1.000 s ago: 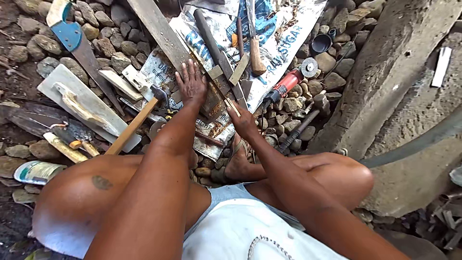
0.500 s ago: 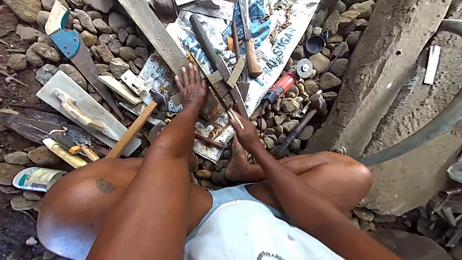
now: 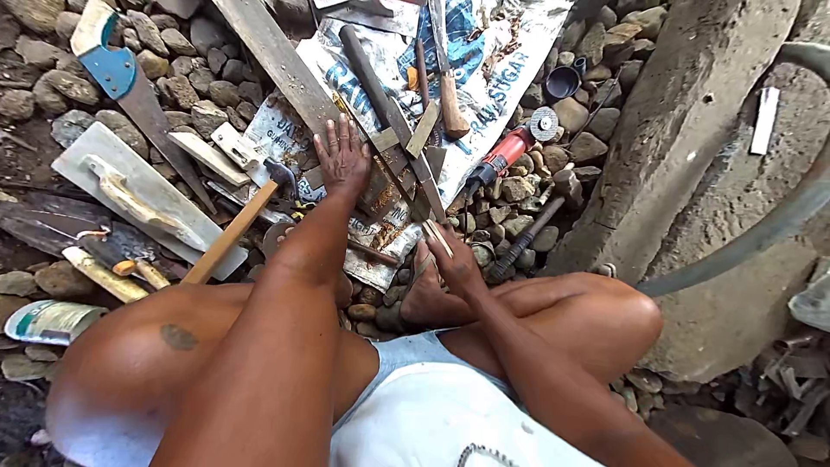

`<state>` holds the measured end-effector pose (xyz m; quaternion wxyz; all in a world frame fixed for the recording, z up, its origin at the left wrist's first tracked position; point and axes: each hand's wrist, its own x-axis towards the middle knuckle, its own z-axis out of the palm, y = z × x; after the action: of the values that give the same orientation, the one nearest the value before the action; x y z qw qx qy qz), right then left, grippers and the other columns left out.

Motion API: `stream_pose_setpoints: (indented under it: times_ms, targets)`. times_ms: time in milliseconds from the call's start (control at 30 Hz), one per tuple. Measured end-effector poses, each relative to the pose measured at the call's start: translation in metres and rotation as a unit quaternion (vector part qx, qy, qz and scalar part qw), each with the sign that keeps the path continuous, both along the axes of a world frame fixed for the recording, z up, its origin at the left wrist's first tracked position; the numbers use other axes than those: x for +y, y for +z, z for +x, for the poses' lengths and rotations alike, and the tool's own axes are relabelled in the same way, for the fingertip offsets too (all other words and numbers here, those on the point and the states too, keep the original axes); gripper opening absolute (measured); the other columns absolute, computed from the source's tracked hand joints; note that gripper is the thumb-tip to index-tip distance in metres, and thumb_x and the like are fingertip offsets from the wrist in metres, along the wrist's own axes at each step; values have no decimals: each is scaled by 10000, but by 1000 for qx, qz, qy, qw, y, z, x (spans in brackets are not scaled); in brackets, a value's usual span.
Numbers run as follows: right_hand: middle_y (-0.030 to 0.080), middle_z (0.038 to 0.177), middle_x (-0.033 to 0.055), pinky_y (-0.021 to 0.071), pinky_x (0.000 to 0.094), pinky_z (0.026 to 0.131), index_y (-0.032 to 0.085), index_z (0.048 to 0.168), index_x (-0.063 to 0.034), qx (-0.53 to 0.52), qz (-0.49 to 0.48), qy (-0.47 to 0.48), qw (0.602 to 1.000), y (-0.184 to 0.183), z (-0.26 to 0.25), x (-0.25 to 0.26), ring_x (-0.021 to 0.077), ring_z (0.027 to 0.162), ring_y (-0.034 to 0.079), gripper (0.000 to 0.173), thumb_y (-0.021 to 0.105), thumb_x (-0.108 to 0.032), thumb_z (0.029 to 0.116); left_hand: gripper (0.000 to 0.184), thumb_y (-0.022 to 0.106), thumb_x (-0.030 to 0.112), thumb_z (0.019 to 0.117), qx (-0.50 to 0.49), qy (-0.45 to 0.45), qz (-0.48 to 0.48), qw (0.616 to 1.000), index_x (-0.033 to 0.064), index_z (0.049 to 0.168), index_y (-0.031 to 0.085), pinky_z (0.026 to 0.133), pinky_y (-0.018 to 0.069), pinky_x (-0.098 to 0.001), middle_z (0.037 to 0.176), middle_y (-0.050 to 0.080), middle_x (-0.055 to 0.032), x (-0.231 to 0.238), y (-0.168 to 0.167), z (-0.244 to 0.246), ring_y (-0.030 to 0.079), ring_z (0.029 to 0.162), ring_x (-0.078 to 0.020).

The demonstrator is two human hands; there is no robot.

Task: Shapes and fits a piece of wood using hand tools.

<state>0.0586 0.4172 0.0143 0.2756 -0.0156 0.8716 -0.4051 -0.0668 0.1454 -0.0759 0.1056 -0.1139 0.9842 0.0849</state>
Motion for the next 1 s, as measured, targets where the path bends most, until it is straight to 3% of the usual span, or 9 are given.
stream_pose_setpoints:
  times_ms: [100, 200, 333, 467, 567, 633, 733, 900, 1000]
  targets:
    - [696, 1333, 55, 558, 462, 978, 542, 1520, -208, -31, 1, -14, 999, 9, 7, 11, 171, 1095, 701, 530, 439, -482, 1079, 625, 197, 369, 1106, 9, -16, 16, 1000, 58, 1647, 185, 1228, 33, -674, 1729, 122, -116, 1, -3, 3, 66, 1591, -366]
    - [742, 1141, 132, 572, 538, 870, 576, 1487, -161, -15, -19, -14, 1000, -6, -38, -31, 253, 952, 720, 517, 423, -454, 1089, 630, 183, 371, 1107, 5, -19, 13, 1000, 54, 1651, 163, 1227, 16, -675, 1732, 95, -113, 0, -5, 2, 41, 1593, -367]
    - [672, 1377, 124, 473, 575, 1083, 512, 1544, -176, -11, -28, 3, 1000, -21, -78, -73, 291, 1264, 644, 555, 423, -477, 1087, 613, 169, 356, 1113, -13, 0, -8, 1000, 66, 1654, 155, 1210, 42, -711, 1735, 71, -112, -7, -2, -5, 38, 1590, -385]
    - [727, 1171, 122, 572, 571, 802, 487, 1559, -302, -3, -22, -13, 1000, -9, -19, -26, 277, 935, 711, 552, 408, -559, 1077, 624, 163, 382, 1114, -11, 8, -12, 1000, 76, 1658, 144, 1208, 40, -711, 1736, 75, -103, -8, -4, -4, 45, 1591, -377]
    - [729, 1225, 49, 595, 447, 832, 540, 1522, -254, -26, -15, -26, 999, 7, 10, 9, 161, 889, 711, 532, 442, -522, 1073, 638, 177, 396, 1107, -9, 9, 2, 1000, 75, 1657, 140, 1216, 33, -695, 1735, 86, -106, -5, 0, -5, 47, 1591, -374]
    - [742, 1088, 83, 587, 466, 751, 567, 1500, -224, -33, -13, -33, 999, 10, 5, 6, 188, 782, 686, 519, 433, -499, 1081, 640, 181, 396, 1107, -7, 0, 9, 1000, 64, 1654, 153, 1218, 24, -691, 1734, 92, -108, -2, -1, -2, 48, 1591, -374]
    - [738, 1019, 141, 576, 542, 752, 566, 1499, -204, -18, -19, -13, 1000, -8, -40, -32, 263, 810, 700, 540, 402, -510, 1085, 635, 178, 385, 1108, -7, -2, 10, 1000, 67, 1657, 136, 1223, 15, -680, 1735, 76, -103, -3, -1, -2, 32, 1593, -371]
    - [705, 1299, 146, 516, 595, 1015, 505, 1550, -200, -6, -18, 4, 1000, -26, -67, -68, 310, 1170, 688, 558, 419, -497, 1085, 611, 163, 360, 1112, -16, 0, 4, 1000, 88, 1659, 145, 1208, 21, -714, 1736, 78, -100, -7, -1, -6, 26, 1589, -389]
    - [730, 1125, 126, 579, 545, 774, 491, 1555, -282, -10, -35, -13, 999, -26, -16, -22, 262, 893, 707, 563, 384, -559, 1077, 631, 164, 407, 1108, -9, 14, 9, 1000, 97, 1658, 170, 1215, 37, -700, 1734, 111, -85, -7, 0, -7, 54, 1591, -372]
